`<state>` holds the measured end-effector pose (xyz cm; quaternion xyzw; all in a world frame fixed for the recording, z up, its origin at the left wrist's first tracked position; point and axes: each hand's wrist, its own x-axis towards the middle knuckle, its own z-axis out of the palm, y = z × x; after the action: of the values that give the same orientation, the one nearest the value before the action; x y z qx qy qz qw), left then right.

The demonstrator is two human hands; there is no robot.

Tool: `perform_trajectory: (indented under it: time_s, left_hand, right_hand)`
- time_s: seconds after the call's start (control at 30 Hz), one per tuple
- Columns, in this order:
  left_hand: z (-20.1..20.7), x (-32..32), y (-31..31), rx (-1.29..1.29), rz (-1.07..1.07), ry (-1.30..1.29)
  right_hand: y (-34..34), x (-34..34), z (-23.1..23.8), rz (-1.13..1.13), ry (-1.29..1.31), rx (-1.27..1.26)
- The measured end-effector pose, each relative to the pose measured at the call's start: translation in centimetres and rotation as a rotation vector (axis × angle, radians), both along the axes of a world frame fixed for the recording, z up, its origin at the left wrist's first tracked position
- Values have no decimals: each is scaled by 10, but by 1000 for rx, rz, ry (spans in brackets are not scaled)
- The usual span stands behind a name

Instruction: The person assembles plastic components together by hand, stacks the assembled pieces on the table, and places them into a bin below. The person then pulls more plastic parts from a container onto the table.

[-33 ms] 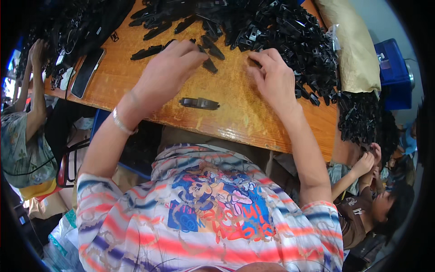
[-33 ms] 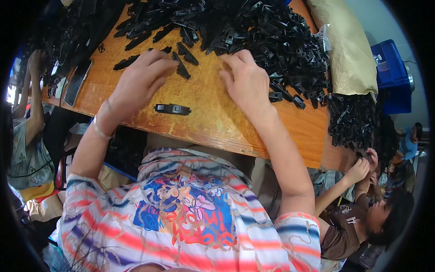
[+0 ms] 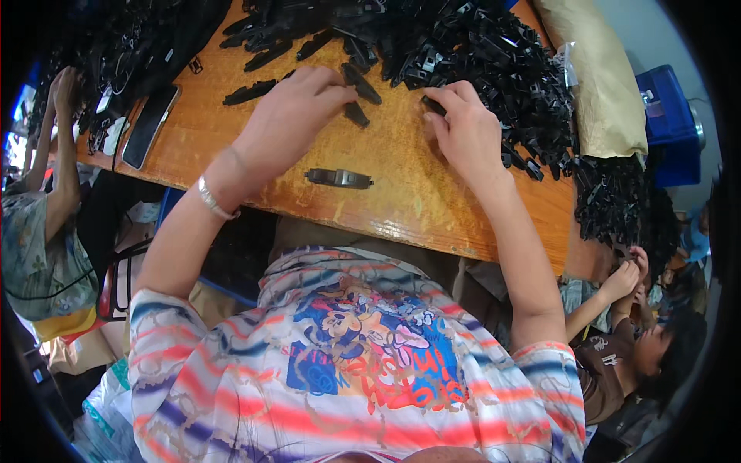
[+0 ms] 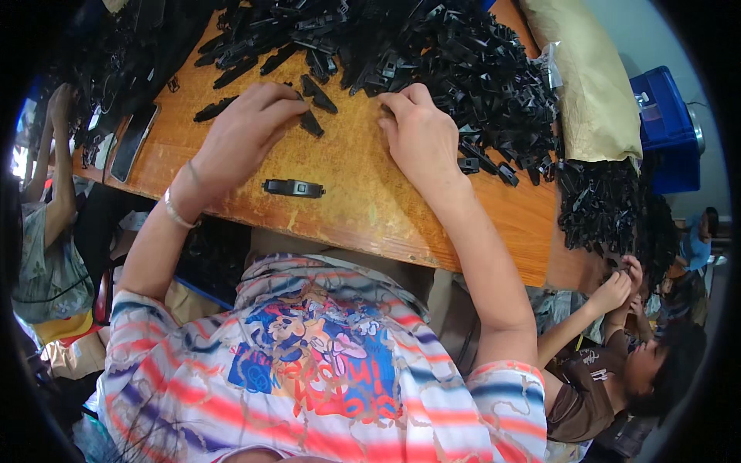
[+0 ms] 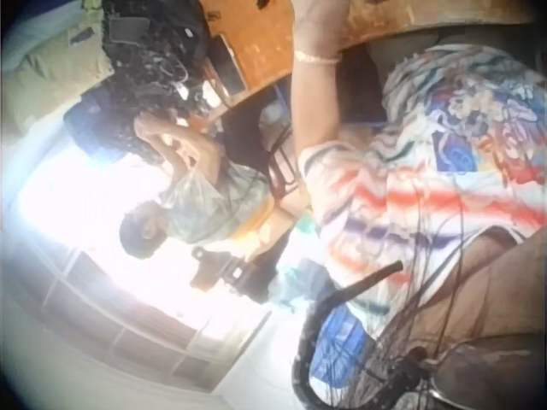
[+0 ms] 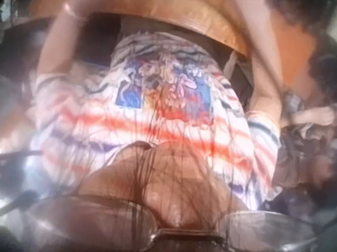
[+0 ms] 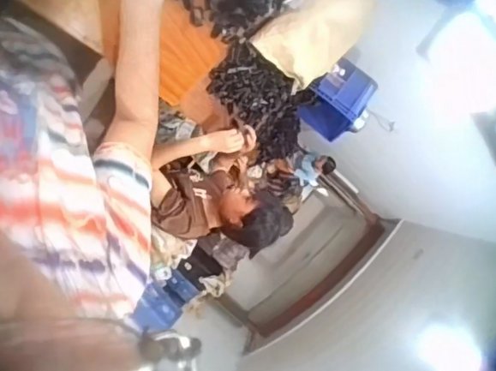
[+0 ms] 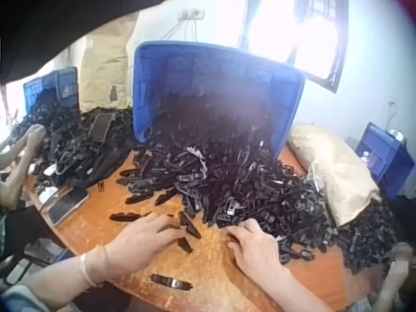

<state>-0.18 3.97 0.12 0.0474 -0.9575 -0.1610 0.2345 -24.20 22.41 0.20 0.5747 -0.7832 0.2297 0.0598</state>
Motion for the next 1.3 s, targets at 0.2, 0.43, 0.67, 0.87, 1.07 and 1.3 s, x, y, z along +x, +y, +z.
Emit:
perform_trajectory:
  time_s: [0.2,0.43,0.67,0.87,1.07,1.3]
  left_hand:
    - [-4,-35,-14,-260,-63,-16]
    - [-6,-32,3,-188,-76,-125]
    - [-20,-20,13,7,-36,-44]
    - [-21,-4,10,95,35,22]
    - [-26,-3,13,115,52,25]
    - [-28,-9,14,149,-54,68]
  right_hand:
    - [-12,-17,-1,-16,-10,176]
    - [8,0,1,52,-469,150]
    - [34,23,-16,78,-530,27]
    - [25,26,-10,192,-306,24]
    - [4,36,-14,238,-247,-40]
    - [-16,46,-15,305,-86,-17]
